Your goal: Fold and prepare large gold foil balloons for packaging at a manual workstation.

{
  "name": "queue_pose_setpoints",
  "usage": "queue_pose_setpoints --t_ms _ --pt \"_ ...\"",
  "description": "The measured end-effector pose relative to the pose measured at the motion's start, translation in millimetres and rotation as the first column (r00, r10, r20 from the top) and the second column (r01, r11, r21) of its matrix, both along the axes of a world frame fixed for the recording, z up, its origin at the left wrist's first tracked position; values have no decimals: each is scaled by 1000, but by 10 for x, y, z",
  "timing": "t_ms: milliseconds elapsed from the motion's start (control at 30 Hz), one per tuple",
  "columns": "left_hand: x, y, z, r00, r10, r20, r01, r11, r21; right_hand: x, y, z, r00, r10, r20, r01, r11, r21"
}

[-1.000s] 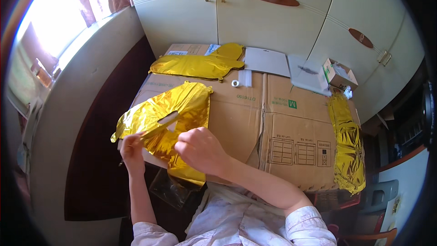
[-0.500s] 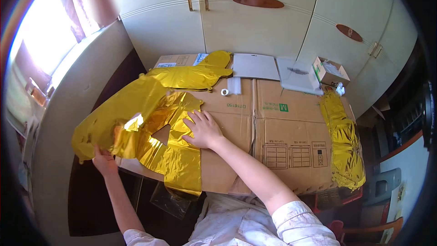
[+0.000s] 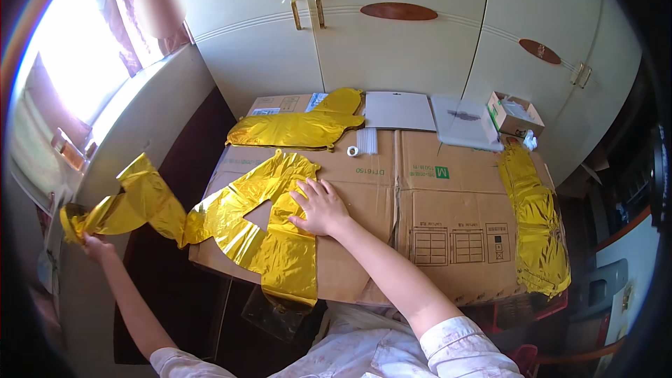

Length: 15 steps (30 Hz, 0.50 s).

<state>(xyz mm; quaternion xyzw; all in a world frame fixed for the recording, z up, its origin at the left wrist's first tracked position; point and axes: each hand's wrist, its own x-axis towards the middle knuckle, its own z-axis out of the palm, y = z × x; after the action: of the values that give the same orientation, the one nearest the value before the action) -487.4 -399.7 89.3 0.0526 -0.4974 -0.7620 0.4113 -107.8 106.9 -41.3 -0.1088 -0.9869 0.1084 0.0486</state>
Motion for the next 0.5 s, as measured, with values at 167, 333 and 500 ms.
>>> queue_pose_setpoints --t_ms 167,333,500 --pt "-162 -927 764 876 435 -208 -481 817 -318 13 -23 25 1000 16 -10 -17 1000 -15" --pt "70 -628 1100 918 363 -158 -395 812 -429 46 57 -8 1000 -9 -8 9 999 -32" --pt "786 187 1163 872 239 -426 -480 583 -655 -14 67 -111 956 -34 -291 -9 989 -146"
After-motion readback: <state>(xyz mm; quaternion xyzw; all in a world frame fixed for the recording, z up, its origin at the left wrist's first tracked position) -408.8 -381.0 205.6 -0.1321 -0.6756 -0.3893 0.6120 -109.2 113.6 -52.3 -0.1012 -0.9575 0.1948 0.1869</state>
